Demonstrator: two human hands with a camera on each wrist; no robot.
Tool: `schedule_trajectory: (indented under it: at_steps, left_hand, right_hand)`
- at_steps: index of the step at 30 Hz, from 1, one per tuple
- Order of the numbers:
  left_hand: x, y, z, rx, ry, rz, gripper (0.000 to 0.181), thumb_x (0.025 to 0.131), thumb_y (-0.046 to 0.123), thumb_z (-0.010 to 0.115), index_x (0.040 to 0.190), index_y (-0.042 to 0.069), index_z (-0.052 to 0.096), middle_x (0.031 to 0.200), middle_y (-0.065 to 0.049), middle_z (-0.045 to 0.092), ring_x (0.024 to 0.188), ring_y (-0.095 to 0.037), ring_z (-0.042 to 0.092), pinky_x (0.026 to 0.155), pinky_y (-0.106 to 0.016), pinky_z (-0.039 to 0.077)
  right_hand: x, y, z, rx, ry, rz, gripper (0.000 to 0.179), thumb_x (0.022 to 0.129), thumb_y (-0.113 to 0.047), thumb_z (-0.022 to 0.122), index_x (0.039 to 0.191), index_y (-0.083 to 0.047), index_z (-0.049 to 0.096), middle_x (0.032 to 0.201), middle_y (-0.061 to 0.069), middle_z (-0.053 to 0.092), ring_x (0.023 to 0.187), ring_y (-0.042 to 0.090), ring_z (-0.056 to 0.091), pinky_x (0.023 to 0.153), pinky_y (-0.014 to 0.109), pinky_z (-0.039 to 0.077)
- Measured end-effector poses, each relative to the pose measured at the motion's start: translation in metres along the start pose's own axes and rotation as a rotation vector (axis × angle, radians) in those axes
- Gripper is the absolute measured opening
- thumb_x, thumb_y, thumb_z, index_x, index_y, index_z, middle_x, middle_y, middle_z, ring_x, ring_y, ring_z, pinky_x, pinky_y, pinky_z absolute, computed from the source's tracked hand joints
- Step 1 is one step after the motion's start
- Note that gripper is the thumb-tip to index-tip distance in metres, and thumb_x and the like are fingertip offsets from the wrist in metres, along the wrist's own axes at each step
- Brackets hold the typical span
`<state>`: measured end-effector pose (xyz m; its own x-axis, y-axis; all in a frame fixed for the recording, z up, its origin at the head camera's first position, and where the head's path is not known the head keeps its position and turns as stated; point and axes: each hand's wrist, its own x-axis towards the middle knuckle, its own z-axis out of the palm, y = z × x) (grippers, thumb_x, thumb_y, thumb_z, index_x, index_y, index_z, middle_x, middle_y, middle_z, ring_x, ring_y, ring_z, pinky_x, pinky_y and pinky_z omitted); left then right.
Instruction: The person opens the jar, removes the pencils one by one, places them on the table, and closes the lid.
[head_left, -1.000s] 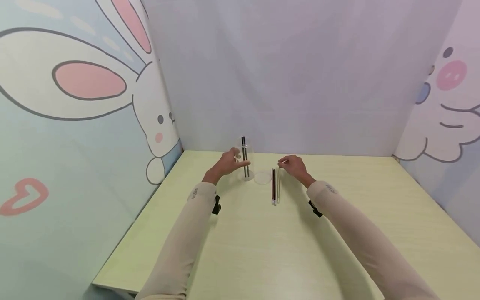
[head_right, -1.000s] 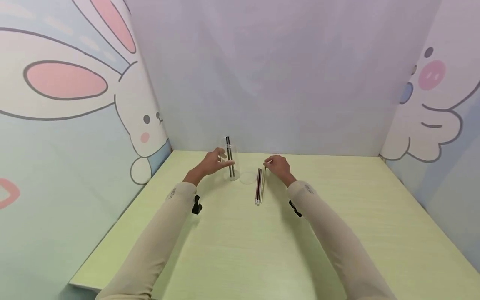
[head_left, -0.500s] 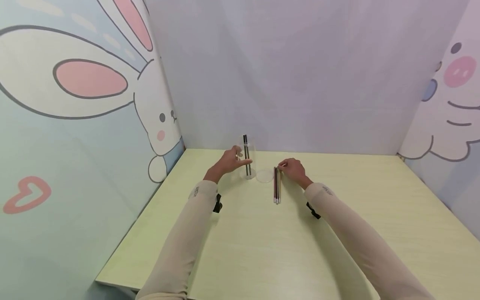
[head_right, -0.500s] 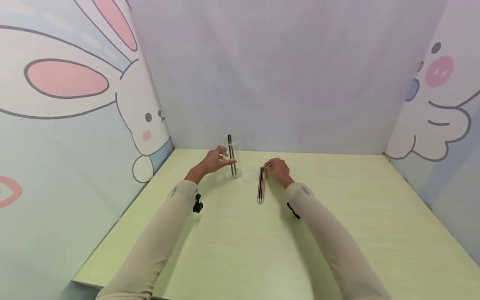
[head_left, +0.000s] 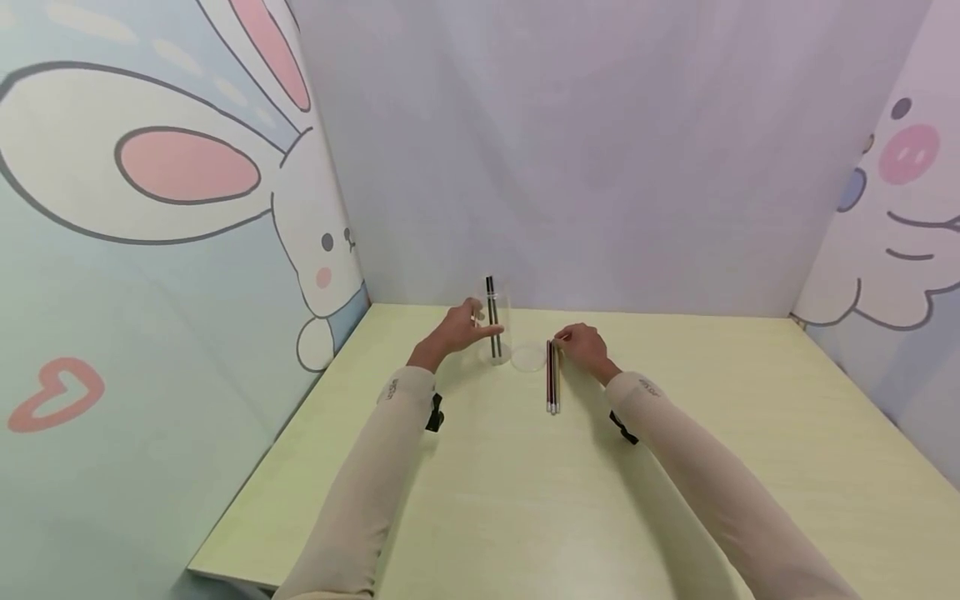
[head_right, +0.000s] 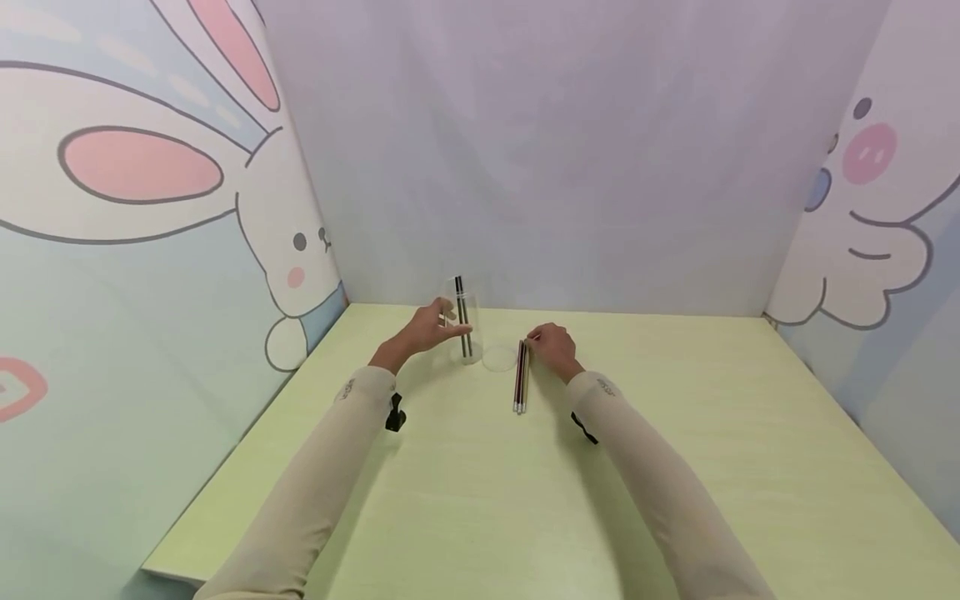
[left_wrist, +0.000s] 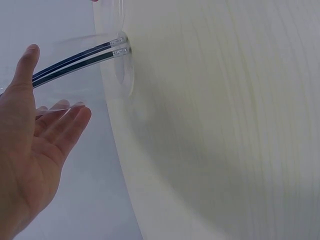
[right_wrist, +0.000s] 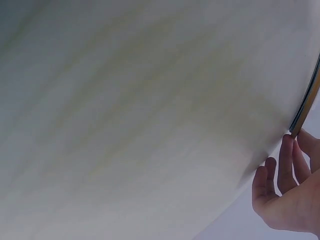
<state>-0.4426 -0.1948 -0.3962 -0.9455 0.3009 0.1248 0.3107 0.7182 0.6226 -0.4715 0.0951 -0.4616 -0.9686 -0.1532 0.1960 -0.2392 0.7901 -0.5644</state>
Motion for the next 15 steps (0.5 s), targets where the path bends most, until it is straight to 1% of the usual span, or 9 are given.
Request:
schedule_trajectory:
  at_steps: [6, 11, 15]
  left_hand:
    - [-0.0024, -0.0005, 0.0009, 0.006, -0.001, 0.0, 0.081, 0.098, 0.049, 0.071, 0.149, -0.005, 0.039, 0.129, -0.02, 0.058, 0.109, -0.03, 0.06, 0.094, -0.046, 0.052]
    - [-0.003, -0.0004, 0.0006, -0.003, -0.001, -0.002, 0.082, 0.098, 0.049, 0.071, 0.15, -0.005, 0.038, 0.129, -0.021, 0.058, 0.11, -0.03, 0.059, 0.095, -0.046, 0.052]
    - [-0.0034, 0.0005, 0.0, -0.007, -0.003, 0.001, 0.083, 0.098, 0.048, 0.072, 0.151, -0.005, 0.037, 0.133, -0.023, 0.058, 0.113, -0.032, 0.06, 0.096, -0.048, 0.052]
  right_hand:
    - [-0.003, -0.0042, -0.0005, 0.003, -0.005, -0.008, 0.025, 0.099, -0.024, 0.073, 0.112, -0.003, 0.079, 0.112, 0.016, 0.076, 0.096, 0.03, 0.071, 0.067, 0.034, 0.053]
    - [-0.0056, -0.0077, -0.0023, -0.011, -0.005, -0.002, 0.025, 0.099, -0.024, 0.073, 0.112, -0.004, 0.079, 0.112, 0.015, 0.076, 0.096, 0.029, 0.071, 0.064, 0.03, 0.05]
    - [-0.0083, -0.0089, -0.0026, -0.018, 0.009, -0.015, 0.026, 0.099, -0.024, 0.073, 0.112, -0.003, 0.079, 0.113, 0.017, 0.076, 0.096, 0.031, 0.071, 0.063, 0.032, 0.052]
